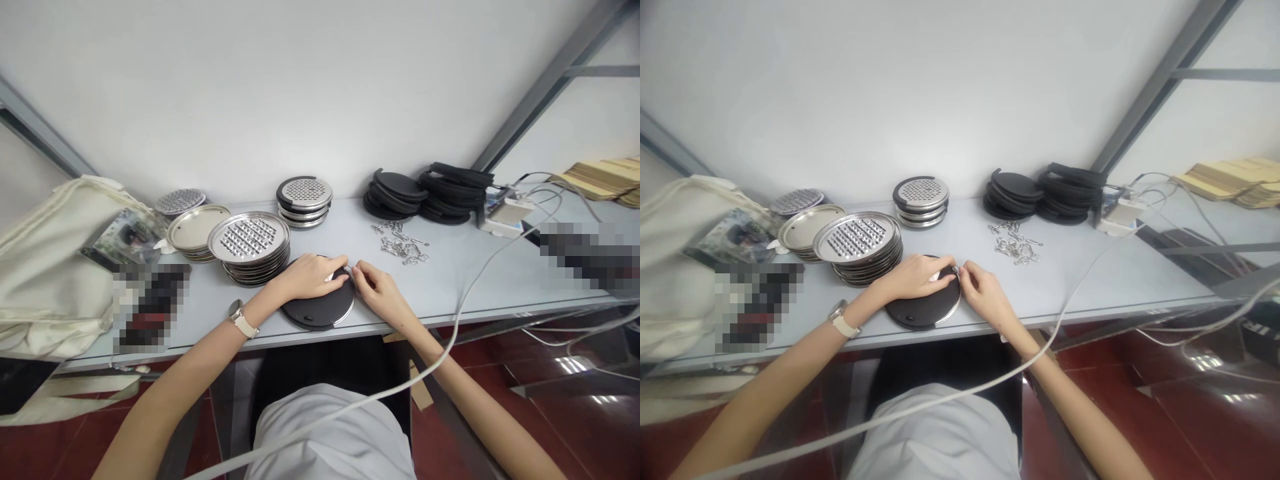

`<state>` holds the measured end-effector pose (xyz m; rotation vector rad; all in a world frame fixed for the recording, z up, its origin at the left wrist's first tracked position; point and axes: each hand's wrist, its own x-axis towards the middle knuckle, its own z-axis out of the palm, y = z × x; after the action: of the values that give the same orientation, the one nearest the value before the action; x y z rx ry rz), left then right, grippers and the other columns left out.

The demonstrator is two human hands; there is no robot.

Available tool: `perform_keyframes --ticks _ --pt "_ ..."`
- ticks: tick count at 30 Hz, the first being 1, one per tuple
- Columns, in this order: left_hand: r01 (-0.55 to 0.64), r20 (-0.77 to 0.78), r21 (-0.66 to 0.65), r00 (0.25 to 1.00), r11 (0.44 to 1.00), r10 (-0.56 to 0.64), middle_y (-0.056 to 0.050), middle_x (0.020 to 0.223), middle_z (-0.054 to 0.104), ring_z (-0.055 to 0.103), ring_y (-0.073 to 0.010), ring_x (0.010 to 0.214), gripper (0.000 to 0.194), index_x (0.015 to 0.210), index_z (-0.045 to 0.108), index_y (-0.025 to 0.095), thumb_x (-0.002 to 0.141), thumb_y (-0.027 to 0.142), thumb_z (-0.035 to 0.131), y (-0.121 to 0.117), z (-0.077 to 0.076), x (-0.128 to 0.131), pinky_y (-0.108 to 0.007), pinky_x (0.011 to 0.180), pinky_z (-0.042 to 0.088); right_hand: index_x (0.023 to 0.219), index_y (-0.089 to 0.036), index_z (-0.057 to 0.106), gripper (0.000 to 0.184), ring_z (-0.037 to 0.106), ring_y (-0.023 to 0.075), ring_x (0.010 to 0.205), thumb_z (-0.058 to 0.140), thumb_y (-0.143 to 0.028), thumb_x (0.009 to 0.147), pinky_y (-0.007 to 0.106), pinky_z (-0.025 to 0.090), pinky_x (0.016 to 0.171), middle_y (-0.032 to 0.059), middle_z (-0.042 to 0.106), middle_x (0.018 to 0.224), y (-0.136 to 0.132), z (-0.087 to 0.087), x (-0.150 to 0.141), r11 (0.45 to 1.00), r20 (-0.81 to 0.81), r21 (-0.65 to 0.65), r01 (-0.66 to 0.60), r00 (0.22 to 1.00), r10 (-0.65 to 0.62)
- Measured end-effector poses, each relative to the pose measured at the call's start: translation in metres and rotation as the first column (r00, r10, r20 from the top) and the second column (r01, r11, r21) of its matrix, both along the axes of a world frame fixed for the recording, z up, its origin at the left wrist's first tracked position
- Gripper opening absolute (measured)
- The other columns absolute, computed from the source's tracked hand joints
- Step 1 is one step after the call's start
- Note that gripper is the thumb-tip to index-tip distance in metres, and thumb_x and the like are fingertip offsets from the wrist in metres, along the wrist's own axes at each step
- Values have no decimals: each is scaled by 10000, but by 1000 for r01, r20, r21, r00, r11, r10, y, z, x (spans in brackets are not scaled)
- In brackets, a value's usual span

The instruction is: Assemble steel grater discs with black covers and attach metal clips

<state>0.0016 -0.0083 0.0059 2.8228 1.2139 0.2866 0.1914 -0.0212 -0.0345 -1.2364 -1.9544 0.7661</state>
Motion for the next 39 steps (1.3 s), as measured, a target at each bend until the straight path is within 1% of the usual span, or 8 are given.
perform_keyframes --ticks 5,10,14,18,25,30,39 --pt "0 -7 10 1000 1000 0 -28 779 671 650 -201 725 280 1069 511 203 958 417 367 1 -2 0 -270 627 393 668 -209 313 321 352 105 533 372 -349 951 240 287 541 -59 317 568 1 0 1 1000 -10 14 26 1000 -26" --pt "-21 -10 39 1000 999 21 -29 758 676 657 -217 707 312 1087 492 189 948 443 375 0 -2 1 -278 589 380 673 -211 326 308 355 107 519 370 -334 951 240 286 536 -59 333 558 1 2 -1 1000 19 18 -1 1000 1" --pt "-39 -12 58 999 998 40 -33 750 674 659 -221 713 299 1054 501 189 937 443 394 0 -2 2 -277 588 384 672 -212 327 300 377 111 521 370 -321 949 241 293 543 -55 373 558 1 3 -3 999 47 32 -16 999 14" --pt "-47 -11 42 999 998 47 -41 767 678 659 -220 727 297 1050 514 189 934 439 403 0 -1 2 -277 613 400 673 -215 335 285 391 116 516 367 -302 941 244 295 539 -49 405 559 1 4 -3 999 58 46 -17 998 14" --pt "-30 23 1 999 1000 30 -44 834 697 668 -225 778 305 1092 523 197 944 430 393 1 -3 1 -287 658 418 668 -211 344 272 378 108 513 379 -285 927 240 277 525 -56 382 552 0 3 -3 999 58 43 -17 998 15" --pt "-24 32 -4 999 1000 24 -39 832 697 668 -222 783 296 1105 524 201 944 415 399 1 -3 1 -285 662 419 671 -212 352 233 363 108 511 412 -254 893 238 279 523 -61 367 552 0 3 -3 999 67 35 -22 998 19" --pt "-17 41 -12 999 1000 17 -40 824 691 665 -215 761 288 1103 526 199 943 405 404 1 -2 1 -283 651 413 675 -216 351 227 365 113 509 410 -252 890 243 280 525 -62 369 548 -1 2 -3 999 71 38 -24 997 21"
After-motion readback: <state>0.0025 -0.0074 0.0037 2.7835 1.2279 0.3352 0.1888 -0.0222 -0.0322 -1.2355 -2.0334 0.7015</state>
